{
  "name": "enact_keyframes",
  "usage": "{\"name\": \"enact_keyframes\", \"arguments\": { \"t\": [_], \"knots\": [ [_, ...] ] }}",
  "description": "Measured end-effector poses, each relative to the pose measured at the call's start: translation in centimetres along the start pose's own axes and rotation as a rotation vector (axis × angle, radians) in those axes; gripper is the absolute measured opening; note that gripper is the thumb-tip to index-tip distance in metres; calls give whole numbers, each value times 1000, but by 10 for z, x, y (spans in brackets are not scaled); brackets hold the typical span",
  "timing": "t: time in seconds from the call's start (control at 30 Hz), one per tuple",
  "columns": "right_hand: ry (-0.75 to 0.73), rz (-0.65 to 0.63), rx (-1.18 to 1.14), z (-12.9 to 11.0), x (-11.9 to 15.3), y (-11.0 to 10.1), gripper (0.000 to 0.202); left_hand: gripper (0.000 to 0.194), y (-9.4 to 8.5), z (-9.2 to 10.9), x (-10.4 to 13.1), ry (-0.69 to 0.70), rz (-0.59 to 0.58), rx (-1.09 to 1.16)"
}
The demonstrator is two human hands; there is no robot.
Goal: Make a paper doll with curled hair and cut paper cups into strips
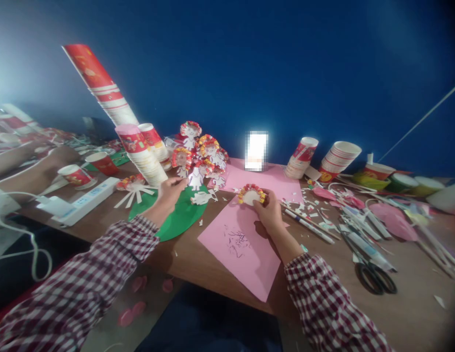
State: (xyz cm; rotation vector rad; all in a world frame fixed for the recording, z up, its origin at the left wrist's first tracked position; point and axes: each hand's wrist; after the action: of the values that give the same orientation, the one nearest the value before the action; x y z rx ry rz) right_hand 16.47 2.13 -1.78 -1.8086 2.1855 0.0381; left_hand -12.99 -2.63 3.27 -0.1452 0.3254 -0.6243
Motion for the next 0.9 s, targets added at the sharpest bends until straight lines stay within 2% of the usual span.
{"name": "enact_keyframes", "arguments": {
  "t": [0.27, 0.53, 0.73, 0.9],
  "knots": [
    [-9, -1, -2, 3, -1, 0, 45, 39, 3, 5, 8, -120, -39, 121],
    [-5, 0, 1, 5, -1, 2, 46, 34, 6, 12, 18, -85, -74, 130],
    [-25, -2, 6, 6, -2, 1, 46, 34, -1, 9, 12, -92, -54, 96],
    [-23, -6, 14, 2, -1, -1, 46, 37, -11, -1, 1, -83, -37, 35]
  ]
}}
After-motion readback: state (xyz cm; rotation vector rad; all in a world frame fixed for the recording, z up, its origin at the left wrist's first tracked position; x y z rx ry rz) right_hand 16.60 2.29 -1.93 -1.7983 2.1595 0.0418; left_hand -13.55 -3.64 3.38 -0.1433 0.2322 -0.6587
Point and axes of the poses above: each hand's wrist, its own x-axis away from the middle knuckle, its own y-axis out of the palm, z = x × y, and after that the axes turned 11 degrees about z, right-handed
